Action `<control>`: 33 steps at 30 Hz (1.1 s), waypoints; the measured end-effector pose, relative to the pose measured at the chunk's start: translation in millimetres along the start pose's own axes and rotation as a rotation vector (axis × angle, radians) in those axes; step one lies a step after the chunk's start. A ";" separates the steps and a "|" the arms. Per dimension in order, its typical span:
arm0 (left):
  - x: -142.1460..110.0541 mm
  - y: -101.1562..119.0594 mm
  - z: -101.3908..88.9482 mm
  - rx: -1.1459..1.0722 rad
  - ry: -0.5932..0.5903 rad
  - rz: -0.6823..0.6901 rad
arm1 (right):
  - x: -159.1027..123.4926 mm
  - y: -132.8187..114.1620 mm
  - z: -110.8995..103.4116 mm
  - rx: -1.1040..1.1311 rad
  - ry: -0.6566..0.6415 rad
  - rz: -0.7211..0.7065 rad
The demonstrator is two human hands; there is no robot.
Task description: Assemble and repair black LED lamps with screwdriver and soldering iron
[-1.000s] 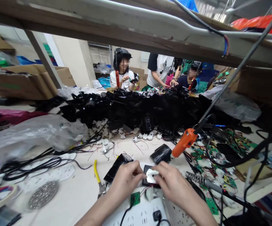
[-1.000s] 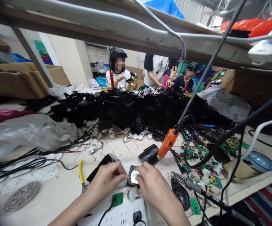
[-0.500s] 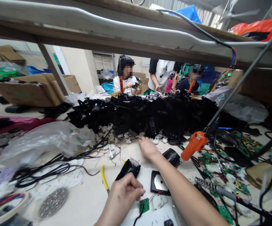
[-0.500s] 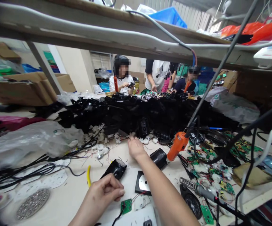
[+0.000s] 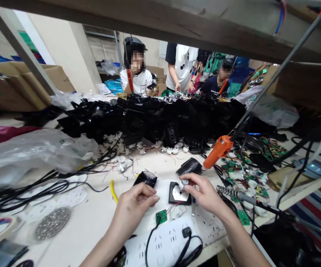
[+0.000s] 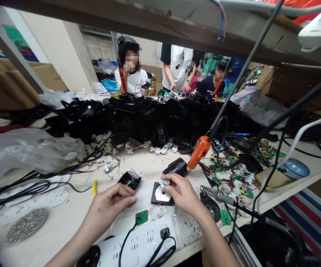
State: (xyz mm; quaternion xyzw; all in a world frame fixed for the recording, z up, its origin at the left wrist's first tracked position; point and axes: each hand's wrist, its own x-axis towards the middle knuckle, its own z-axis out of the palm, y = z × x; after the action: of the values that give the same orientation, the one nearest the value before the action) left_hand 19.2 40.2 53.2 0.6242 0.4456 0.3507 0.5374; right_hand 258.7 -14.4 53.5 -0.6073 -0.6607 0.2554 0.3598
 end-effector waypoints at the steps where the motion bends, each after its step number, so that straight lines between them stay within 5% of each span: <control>1: 1.3 0.5 0.7 0.004 0.003 0.002 | -6.2 4.1 1.5 -0.023 0.005 0.011; 9: 4.8 -3.8 8.8 0.077 -0.006 0.030 | -14.4 7.5 17.3 -0.138 0.038 -0.081; 15: 4.9 -10.7 9.9 0.094 0.001 -0.078 | -19.1 5.4 24.0 -0.334 -0.023 -0.171; 26: 8.5 -13.1 21.7 0.013 -0.075 -0.077 | -17.9 10.1 23.3 -0.222 -0.024 -0.193; 29: 7.9 -14.1 21.1 0.031 -0.080 -0.045 | -26.1 1.4 18.3 -0.237 0.211 -0.268; 33: 5.4 -10.2 22.2 0.172 -0.074 0.187 | -14.6 -3.7 -7.6 -0.102 1.049 -0.172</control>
State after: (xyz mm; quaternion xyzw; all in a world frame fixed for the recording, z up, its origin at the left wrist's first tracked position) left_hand 39.6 37.5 39.0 0.7194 0.3937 0.3365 0.4629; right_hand 262.5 -30.1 58.6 -0.6136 -0.4510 -0.1454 0.6316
